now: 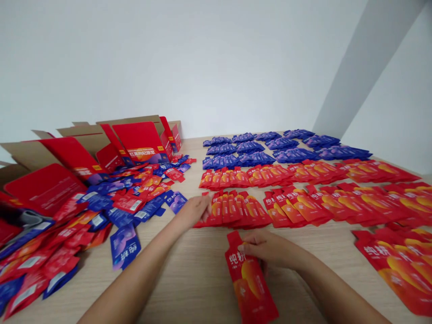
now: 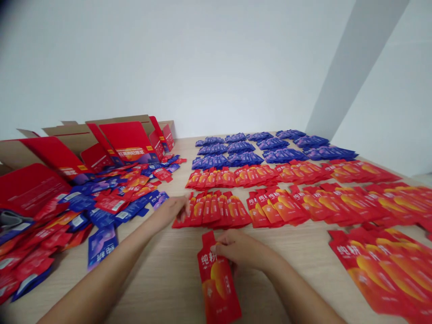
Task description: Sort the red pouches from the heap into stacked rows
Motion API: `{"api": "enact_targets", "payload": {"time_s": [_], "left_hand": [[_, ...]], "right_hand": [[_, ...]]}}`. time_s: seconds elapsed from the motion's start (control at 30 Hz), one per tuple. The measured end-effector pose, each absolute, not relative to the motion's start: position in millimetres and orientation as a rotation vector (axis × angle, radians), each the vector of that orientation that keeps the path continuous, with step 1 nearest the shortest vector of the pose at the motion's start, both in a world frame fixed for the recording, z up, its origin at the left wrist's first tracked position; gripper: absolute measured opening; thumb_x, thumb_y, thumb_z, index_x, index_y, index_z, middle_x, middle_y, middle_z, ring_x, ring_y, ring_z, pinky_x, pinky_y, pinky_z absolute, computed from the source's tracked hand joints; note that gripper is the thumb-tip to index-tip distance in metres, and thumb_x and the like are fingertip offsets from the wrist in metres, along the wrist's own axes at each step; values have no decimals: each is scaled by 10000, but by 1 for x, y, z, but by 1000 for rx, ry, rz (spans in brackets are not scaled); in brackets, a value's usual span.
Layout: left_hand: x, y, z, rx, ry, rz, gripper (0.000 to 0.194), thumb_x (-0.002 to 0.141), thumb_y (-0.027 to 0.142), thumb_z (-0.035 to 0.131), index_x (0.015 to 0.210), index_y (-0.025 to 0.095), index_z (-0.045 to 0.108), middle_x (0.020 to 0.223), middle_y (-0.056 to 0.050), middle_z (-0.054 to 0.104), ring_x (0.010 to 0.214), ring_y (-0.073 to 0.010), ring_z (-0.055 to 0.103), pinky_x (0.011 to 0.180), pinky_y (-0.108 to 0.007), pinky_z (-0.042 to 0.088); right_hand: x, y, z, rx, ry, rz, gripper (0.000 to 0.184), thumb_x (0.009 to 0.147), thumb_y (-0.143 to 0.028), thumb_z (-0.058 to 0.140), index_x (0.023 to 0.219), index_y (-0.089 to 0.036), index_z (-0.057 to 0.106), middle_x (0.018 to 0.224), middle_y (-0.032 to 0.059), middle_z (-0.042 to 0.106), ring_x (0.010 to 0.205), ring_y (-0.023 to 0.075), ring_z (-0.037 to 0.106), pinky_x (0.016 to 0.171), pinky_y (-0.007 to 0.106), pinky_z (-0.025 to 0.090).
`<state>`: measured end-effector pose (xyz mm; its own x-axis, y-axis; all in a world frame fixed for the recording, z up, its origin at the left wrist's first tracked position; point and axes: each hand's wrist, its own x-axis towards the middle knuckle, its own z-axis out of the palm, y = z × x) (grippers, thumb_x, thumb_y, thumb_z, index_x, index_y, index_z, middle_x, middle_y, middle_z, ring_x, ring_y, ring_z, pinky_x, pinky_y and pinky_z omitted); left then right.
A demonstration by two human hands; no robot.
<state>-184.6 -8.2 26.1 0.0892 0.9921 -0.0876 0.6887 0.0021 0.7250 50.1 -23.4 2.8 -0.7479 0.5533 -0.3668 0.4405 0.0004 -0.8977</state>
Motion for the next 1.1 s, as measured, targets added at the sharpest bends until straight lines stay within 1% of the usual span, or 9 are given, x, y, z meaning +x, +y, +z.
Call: {"api": "enact_targets", "payload": {"time_s": [0.13,0.27,0.37,0.43,0.57,0.63,0.77,0.97,1.1], "left_hand": [[-257,17,15,1987,2451,463,332,859,391,372,882,150,598,952,-129,669,943,-251,614,809,-335,451],[-307,17,-7,1890,2796,108,428,842,333,422,1126,40,550,1154,-219,602,1112,-305,544,925,-375,407],[-321,15,-19,1863,2827,89,476,853,326,404,1202,21,516,1221,-226,569,1180,-322,490,967,-396,378],[-324,17,-24,1833,2854,75,522,865,342,379,1279,38,471,1318,-219,507,1252,-339,418,999,-446,342],[-327,22,-27,1744,2863,-2,560,879,355,324,1363,84,405,1418,-186,421,1321,-335,328,1022,-517,291],[-327,22,-25,1742,2855,-22,558,872,357,331,1352,86,420,1389,-178,461,1308,-330,342,1014,-523,297],[-325,22,-21,1805,2881,-25,497,844,324,378,1264,97,515,1283,-187,550,1224,-335,427,950,-504,353],[-322,18,-13,1835,2910,31,433,871,206,287,1153,106,600,1176,-190,604,1123,-340,506,889,-466,388],[-319,13,5,1850,2924,340,455,891,222,234,1135,84,593,1128,-206,621,1085,-341,534,878,-455,402]], "right_hand": [[48,-32,5,-1182,-2627,1024,291,823,-266,466,559,-167,541,571,21,581,531,131,511,502,239,306],[46,-42,17,-1317,-2679,493,191,854,-262,494,761,-157,624,708,66,652,647,181,573,562,270,332],[40,-51,20,-1055,-2729,612,163,870,-277,509,805,-181,624,801,44,658,722,170,587,617,260,392],[33,-58,14,-857,-2757,697,164,862,-299,538,932,-191,640,999,64,661,914,191,593,762,278,438],[20,-70,-10,-649,-2843,730,600,880,-494,479,1367,-147,432,1475,172,334,1361,293,281,1099,441,227],[17,-74,-20,-669,-2873,783,728,880,-563,420,1428,-94,322,1506,198,224,1399,299,191,1129,445,171],[15,-75,-26,-719,-2896,800,800,862,-595,420,1432,-49,288,1501,206,204,1407,304,157,1139,424,159],[13,-74,-25,-698,-2892,716,640,890,-567,383,1430,-227,332,1526,145,190,1407,326,141,1115,538,138],[11,-76,-24,-696,-2880,706,631,890,-577,367,1415,-226,364,1509,165,247,1396,359,159,1095,583,157]]}}
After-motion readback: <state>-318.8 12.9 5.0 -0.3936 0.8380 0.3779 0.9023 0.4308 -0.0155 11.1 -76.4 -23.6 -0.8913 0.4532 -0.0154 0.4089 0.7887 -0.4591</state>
